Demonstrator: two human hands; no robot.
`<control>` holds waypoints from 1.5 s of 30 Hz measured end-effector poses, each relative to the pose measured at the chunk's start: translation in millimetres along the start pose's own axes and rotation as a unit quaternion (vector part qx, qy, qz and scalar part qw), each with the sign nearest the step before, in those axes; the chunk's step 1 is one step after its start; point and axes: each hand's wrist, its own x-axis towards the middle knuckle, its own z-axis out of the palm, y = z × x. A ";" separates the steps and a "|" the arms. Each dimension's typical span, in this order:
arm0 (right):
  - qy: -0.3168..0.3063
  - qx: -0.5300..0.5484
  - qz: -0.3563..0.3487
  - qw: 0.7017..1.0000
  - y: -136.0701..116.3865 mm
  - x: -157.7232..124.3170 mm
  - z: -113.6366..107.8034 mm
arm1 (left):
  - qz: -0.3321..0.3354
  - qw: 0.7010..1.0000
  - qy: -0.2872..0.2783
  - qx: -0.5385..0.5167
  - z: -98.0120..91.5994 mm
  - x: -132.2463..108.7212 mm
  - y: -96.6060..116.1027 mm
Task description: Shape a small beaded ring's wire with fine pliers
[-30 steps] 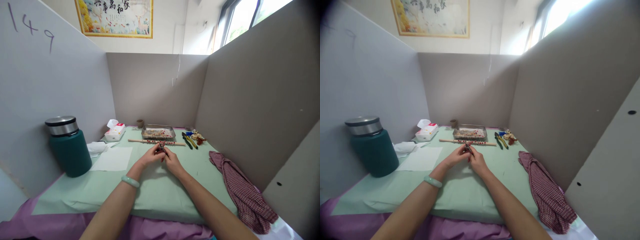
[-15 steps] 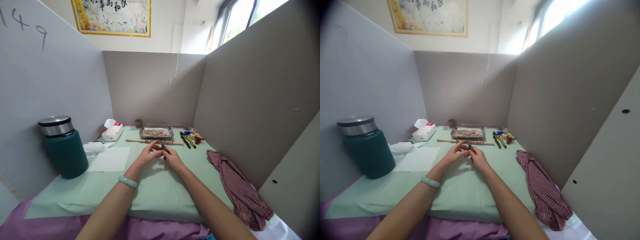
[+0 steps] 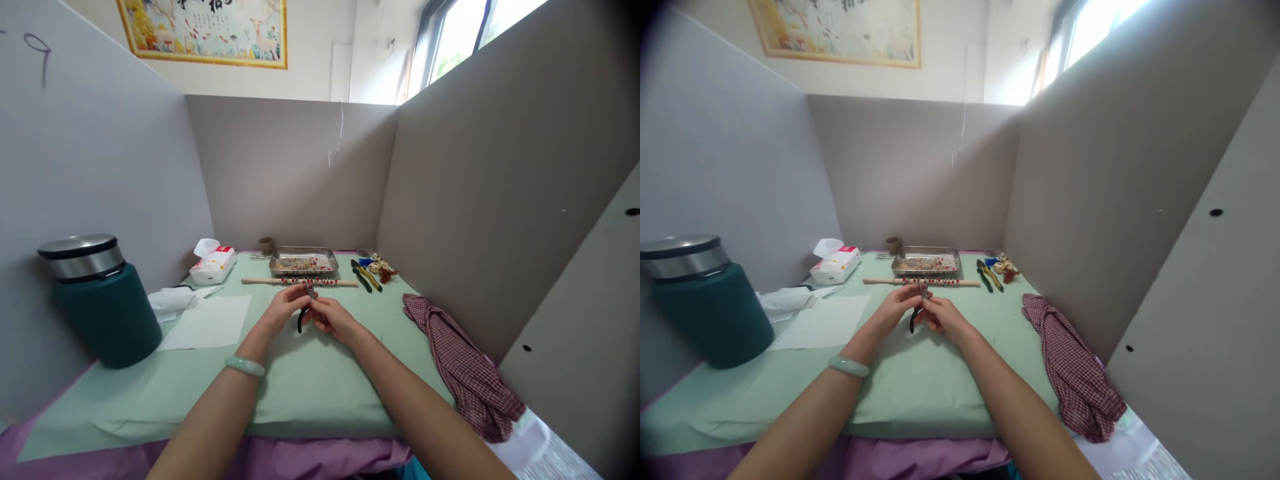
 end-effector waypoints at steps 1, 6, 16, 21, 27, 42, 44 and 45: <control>-0.001 0.007 0.000 1.000 -0.2 0.1 -0.5 | 0.002 1.000 0.001 0.002 0.6 -0.3 0.2; -0.056 0.046 0.048 0.996 3.6 1.5 -4.6 | 0.009 0.999 0.043 0.002 0.0 0.2 0.7; 0.057 -0.117 -0.041 0.991 -3.4 -2.3 -18.8 | -0.064 0.946 0.226 -0.222 -21.1 8.2 1.2; 0.194 -0.298 -0.118 0.927 -4.7 -3.3 -27.7 | -0.100 0.936 0.197 -0.275 -19.1 6.0 1.6; 0.085 -0.244 -0.072 0.963 -1.1 -2.1 -23.7 | -0.101 0.952 0.146 -0.248 -21.3 3.6 -1.2; 0.254 -0.663 -0.119 0.694 10.4 -6.6 -7.7 | -0.093 0.963 0.138 -0.213 -19.9 1.9 1.8; 0.223 -0.683 -0.123 0.685 15.7 -6.7 -6.0 | -0.088 0.966 0.126 -0.209 -19.1 1.3 3.4; 0.206 -0.680 -0.132 0.691 17.4 -6.6 -5.3 | -0.086 0.967 0.120 -0.207 -18.6 0.9 4.0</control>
